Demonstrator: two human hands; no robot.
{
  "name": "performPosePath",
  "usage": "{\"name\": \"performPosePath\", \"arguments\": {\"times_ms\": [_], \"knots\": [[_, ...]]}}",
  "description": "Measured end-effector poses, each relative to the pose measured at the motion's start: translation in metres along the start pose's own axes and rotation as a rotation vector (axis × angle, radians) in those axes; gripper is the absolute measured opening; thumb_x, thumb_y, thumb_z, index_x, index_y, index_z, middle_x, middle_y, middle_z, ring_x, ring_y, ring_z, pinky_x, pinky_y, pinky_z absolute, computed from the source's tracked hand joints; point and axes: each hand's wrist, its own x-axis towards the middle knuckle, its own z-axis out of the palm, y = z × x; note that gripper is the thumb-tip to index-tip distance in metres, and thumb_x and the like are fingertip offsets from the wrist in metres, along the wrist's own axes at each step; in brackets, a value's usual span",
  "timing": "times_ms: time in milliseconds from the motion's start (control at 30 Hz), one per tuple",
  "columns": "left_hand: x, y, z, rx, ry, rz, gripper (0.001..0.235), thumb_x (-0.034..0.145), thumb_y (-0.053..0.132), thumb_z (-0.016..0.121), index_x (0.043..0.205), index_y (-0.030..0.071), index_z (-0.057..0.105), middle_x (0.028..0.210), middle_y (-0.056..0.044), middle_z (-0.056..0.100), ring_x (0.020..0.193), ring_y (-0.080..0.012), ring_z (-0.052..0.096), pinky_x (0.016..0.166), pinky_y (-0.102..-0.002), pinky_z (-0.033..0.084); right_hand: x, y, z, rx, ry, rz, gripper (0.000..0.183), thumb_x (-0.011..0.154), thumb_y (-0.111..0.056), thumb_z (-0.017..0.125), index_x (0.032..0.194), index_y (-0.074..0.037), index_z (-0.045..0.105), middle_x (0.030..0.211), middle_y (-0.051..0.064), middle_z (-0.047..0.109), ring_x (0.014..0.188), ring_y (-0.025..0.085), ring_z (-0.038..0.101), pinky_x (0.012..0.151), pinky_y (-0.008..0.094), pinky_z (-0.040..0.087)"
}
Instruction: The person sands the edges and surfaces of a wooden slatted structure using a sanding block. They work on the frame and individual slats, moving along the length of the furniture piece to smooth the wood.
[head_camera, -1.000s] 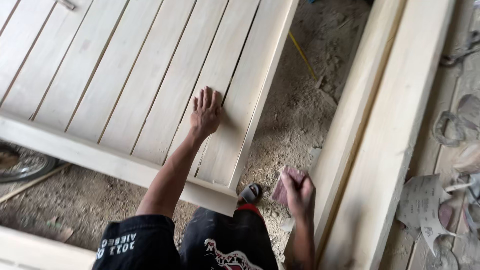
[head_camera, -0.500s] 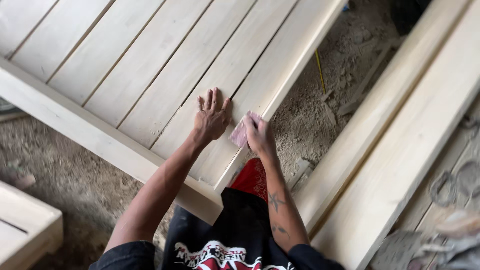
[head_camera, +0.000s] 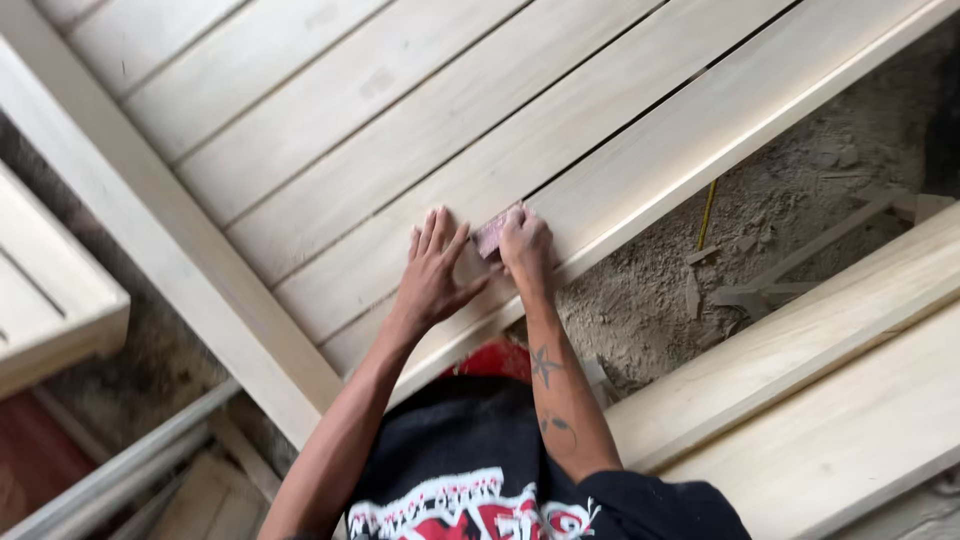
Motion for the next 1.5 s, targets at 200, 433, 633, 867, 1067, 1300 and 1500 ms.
{"name": "performPosePath", "arguments": {"times_ms": [200,433,633,867,1067,1300,1500], "knots": [[-0.001,0.029,0.031,-0.064,0.285,-0.012,0.049,0.091,0.031,0.076,0.136,0.015,0.067,0.149,-0.012,0.055,0.148,-0.0331,0.043,0.124,-0.061,0.021,0.012,-0.005,-0.008,-0.223,-0.077,0.02,0.063,0.103,-0.042,0.043,0.083,0.009,0.074,0.071,0.024,0.074,0.057,0.027,0.071,0.047,0.035,0.052],[0.009,0.02,0.034,-0.061,0.43,0.025,0.028,0.094,0.014,0.071,0.122,0.016,0.073,0.129,-0.004,0.065,0.132,-0.0267,0.056,0.121,-0.055,0.033,-0.001,-0.015,-0.038,-0.203,-0.226,0.035,0.054,0.1,-0.053,0.041,0.094,-0.006,0.067,0.071,0.009,0.074,0.051,0.022,0.072,0.048,0.036,0.058],[0.025,0.019,0.028,-0.005,0.507,0.111,0.026,0.091,0.011,0.072,0.117,0.016,0.073,0.112,-0.004,0.064,0.114,-0.026,0.059,0.117,-0.053,0.036,0.012,-0.005,-0.094,-0.542,0.1,-0.65,0.042,0.094,-0.038,0.063,0.118,-0.005,0.069,0.093,0.008,0.07,0.083,0.022,0.068,0.07,0.04,0.058],[0.023,0.027,0.036,0.078,0.544,0.067,0.03,0.087,0.009,0.074,0.116,0.015,0.072,0.106,-0.004,0.062,0.11,-0.0234,0.06,0.118,-0.052,0.04,0.04,-0.019,-0.095,-0.687,-0.173,-1.404,0.028,0.078,-0.012,0.078,0.106,-0.014,0.076,0.101,0.004,0.07,0.096,0.02,0.064,0.084,0.038,0.054],[0.042,0.056,0.064,0.106,0.642,-0.138,0.021,0.09,0.01,0.076,0.11,0.016,0.076,0.092,-0.002,0.059,0.094,-0.0216,0.058,0.114,-0.052,0.044,0.108,-0.023,-0.11,-0.611,-0.404,-1.595,0.017,0.083,-0.005,0.076,0.099,-0.012,0.078,0.094,0.002,0.071,0.088,0.019,0.065,0.075,0.035,0.053],[0.118,0.096,0.102,0.127,0.707,-0.138,0.018,0.091,0.01,0.075,0.108,0.016,0.076,0.094,-0.002,0.061,0.096,-0.0203,0.059,0.116,-0.052,0.042,0.162,-0.026,-0.176,-0.557,-0.366,-1.605,0.025,0.077,0.002,0.074,0.1,-0.007,0.078,0.093,0.004,0.072,0.085,0.023,0.064,0.076,0.036,0.055],[0.087,0.073,0.076,0.134,0.683,-0.092,0.02,0.089,0.006,0.073,0.108,0.012,0.075,0.097,-0.005,0.061,0.099,-0.0237,0.059,0.114,-0.05,0.043,0.127,-0.036,-0.136,-0.389,-0.389,-1.63,0.032,0.073,0.008,0.068,0.099,-0.007,0.076,0.096,0.006,0.071,0.09,0.026,0.065,0.079,0.036,0.057]]}}
